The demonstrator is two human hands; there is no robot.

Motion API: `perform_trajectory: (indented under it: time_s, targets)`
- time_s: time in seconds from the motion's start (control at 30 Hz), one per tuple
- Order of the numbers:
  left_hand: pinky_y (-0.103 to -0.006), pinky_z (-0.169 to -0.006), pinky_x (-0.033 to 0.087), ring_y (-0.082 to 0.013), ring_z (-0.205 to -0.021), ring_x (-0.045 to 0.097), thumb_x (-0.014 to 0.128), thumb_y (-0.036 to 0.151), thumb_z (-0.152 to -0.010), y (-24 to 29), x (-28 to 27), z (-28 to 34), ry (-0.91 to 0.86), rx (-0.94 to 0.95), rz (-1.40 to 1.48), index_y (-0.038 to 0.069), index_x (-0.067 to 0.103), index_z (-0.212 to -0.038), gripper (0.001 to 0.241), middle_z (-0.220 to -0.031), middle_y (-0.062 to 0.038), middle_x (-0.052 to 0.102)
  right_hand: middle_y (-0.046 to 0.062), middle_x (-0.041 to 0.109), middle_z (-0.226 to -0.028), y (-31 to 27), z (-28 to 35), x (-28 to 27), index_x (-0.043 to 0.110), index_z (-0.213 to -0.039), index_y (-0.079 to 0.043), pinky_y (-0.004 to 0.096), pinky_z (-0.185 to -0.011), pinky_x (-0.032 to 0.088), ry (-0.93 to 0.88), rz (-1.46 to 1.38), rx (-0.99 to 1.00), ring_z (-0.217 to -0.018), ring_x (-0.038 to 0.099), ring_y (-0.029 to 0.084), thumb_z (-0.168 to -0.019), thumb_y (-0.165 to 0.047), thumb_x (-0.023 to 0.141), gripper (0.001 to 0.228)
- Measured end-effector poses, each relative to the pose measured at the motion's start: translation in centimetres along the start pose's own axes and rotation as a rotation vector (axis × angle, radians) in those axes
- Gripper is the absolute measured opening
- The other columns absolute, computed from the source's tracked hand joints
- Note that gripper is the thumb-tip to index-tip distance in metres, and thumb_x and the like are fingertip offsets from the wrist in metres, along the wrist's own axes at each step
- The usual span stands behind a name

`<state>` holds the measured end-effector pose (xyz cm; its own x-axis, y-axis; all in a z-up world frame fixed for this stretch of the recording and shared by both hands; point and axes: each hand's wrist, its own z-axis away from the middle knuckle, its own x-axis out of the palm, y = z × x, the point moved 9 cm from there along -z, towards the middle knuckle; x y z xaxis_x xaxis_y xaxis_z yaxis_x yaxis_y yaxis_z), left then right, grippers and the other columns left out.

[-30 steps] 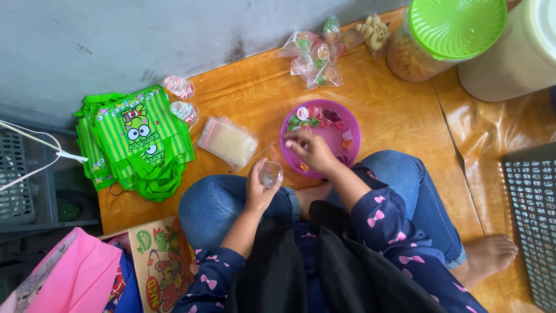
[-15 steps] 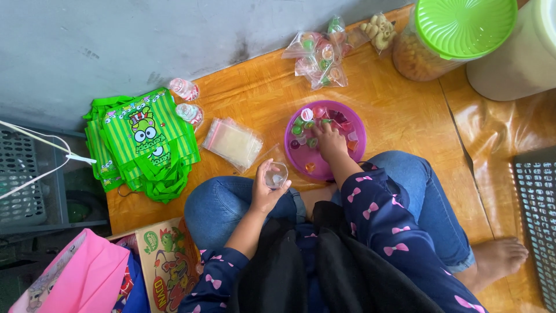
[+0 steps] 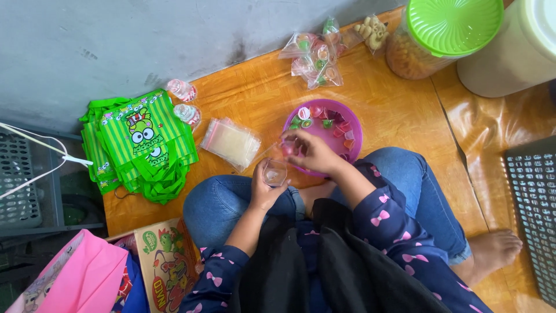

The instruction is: Packaging small colorful items into clear plastic bags from a bowl while sitting on the floor.

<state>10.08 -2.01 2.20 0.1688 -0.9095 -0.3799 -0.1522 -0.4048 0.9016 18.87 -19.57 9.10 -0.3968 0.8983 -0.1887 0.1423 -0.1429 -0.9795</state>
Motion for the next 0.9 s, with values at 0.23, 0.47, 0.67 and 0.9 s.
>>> perform_trajectory:
  time_s: [0.23, 0.47, 0.67, 0.9]
  targets:
    - [-0.0445, -0.102, 0.05, -0.034, -0.114, 0.065, 0.097, 0.023, -0.064, -1.0, 0.4, 0.5, 0.001, -0.034, 0.007, 0.012, 0.06, -0.137, 0.083, -0.117, -0.014, 0.064, 0.029, 0.06, -0.129, 3.8, 0.0, -1.2, 0.053, -0.141, 0.0, 0.052, -0.084, 0.057, 0.032, -0.188, 0.109, -0.106, 0.067, 0.043, -0.092, -0.018, 0.078, 0.058]
    - [-0.0439, -0.096, 0.053, -0.0317, -0.101, 0.068, 0.096, 0.019, -0.067, 0.0, 0.0, 0.1, -0.012, 0.003, 0.072, 0.01, 0.06, -0.135, 0.077, -0.102, -0.013, 0.065, 0.016, 0.067, -0.133, 18.0, 2.8, 2.3, 0.069, -0.133, -0.024, 0.05, -0.11, 0.046, -0.351, 0.492, 0.676, -0.128, 0.06, 0.04, -0.088, -0.081, 0.049, 0.074]
    - [-0.0443, -0.098, 0.052, -0.0336, -0.106, 0.068, 0.097, 0.018, -0.066, 0.2, -0.3, 0.0, -0.001, 0.003, 0.081, 0.009, 0.059, -0.136, 0.08, -0.11, -0.015, 0.066, 0.021, 0.068, -0.121, 17.0, 1.9, 4.0, 0.072, -0.116, -0.009, 0.051, -0.103, 0.051, -0.284, 0.558, 0.588, -0.119, 0.064, 0.041, -0.088, -0.07, 0.057, 0.068]
    - [-0.0493, -0.09, 0.054, -0.0396, -0.098, 0.069, 0.095, 0.01, -0.064, 0.7, -0.3, -0.8, -0.039, 0.041, 0.087, 0.007, 0.057, -0.123, 0.07, -0.101, -0.02, 0.067, 0.014, 0.065, -0.113, -7.6, 1.1, 3.1, 0.069, -0.096, -0.012, 0.045, -0.091, 0.053, -0.083, 0.118, -0.265, -0.108, 0.066, 0.039, -0.105, -0.034, 0.05, 0.03]
